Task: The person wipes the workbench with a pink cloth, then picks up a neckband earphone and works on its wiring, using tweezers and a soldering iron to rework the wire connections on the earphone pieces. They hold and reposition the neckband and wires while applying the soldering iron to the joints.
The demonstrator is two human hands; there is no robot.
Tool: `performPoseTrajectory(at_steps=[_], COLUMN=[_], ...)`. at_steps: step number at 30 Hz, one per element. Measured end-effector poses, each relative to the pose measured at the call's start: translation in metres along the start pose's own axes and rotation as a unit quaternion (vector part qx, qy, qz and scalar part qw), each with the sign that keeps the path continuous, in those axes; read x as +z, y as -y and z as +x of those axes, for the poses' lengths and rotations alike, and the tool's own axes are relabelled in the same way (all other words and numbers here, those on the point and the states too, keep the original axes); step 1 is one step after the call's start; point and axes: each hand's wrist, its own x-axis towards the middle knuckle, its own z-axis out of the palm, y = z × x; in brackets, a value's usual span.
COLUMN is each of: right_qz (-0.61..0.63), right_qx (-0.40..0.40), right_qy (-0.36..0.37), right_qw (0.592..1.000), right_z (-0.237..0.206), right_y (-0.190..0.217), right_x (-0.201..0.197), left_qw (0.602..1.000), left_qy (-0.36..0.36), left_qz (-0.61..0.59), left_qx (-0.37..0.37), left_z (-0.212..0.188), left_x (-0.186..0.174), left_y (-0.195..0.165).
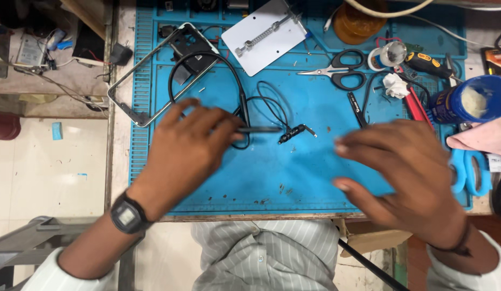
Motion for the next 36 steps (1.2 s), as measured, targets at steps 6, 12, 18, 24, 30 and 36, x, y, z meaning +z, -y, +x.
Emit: performPoseTrajectory(at_steps=[6,12,18,24,30,36], right_qz=[0.002,0.070,0.140,0.308,0.368,0.358], right_qx=[-0.053,-0.023,0.003,0.115,0.283,0.236], right_qy=[0.013,-0.004,0.000,0.043,0.094,0.084], right_qw=[0.999,0.997,0.990,0.943,0.881,0.900], right_z=[0.022,0.011,0.011,-0.001,-0.024,-0.027], right_y=[0.002,-0.013,-0.031,-0.048,-0.054,-0.057], right_x=[0.027,0.030,0.055,0.072,0.078,0.079], left_qw=[0.984,0.968,0.974,0.969,0.980,0.985], left_qy=[-0.088,-0.142,-0.111,-0.096,-0.067,-0.053], left_qz=[0.055,0.078,0.073,0.089,0.048,0.021], left_qx=[0.146,0.189,0.182,0.209,0.181,0.163], left_z=[0.008,0.023,0.022,0.025,0.026,0.023], left_x=[-0.012,-0.012,0.003,0.027,0.039,0.042], left_y=[-0.025,-0.023,-0.012,-0.011,-0.024,-0.025])
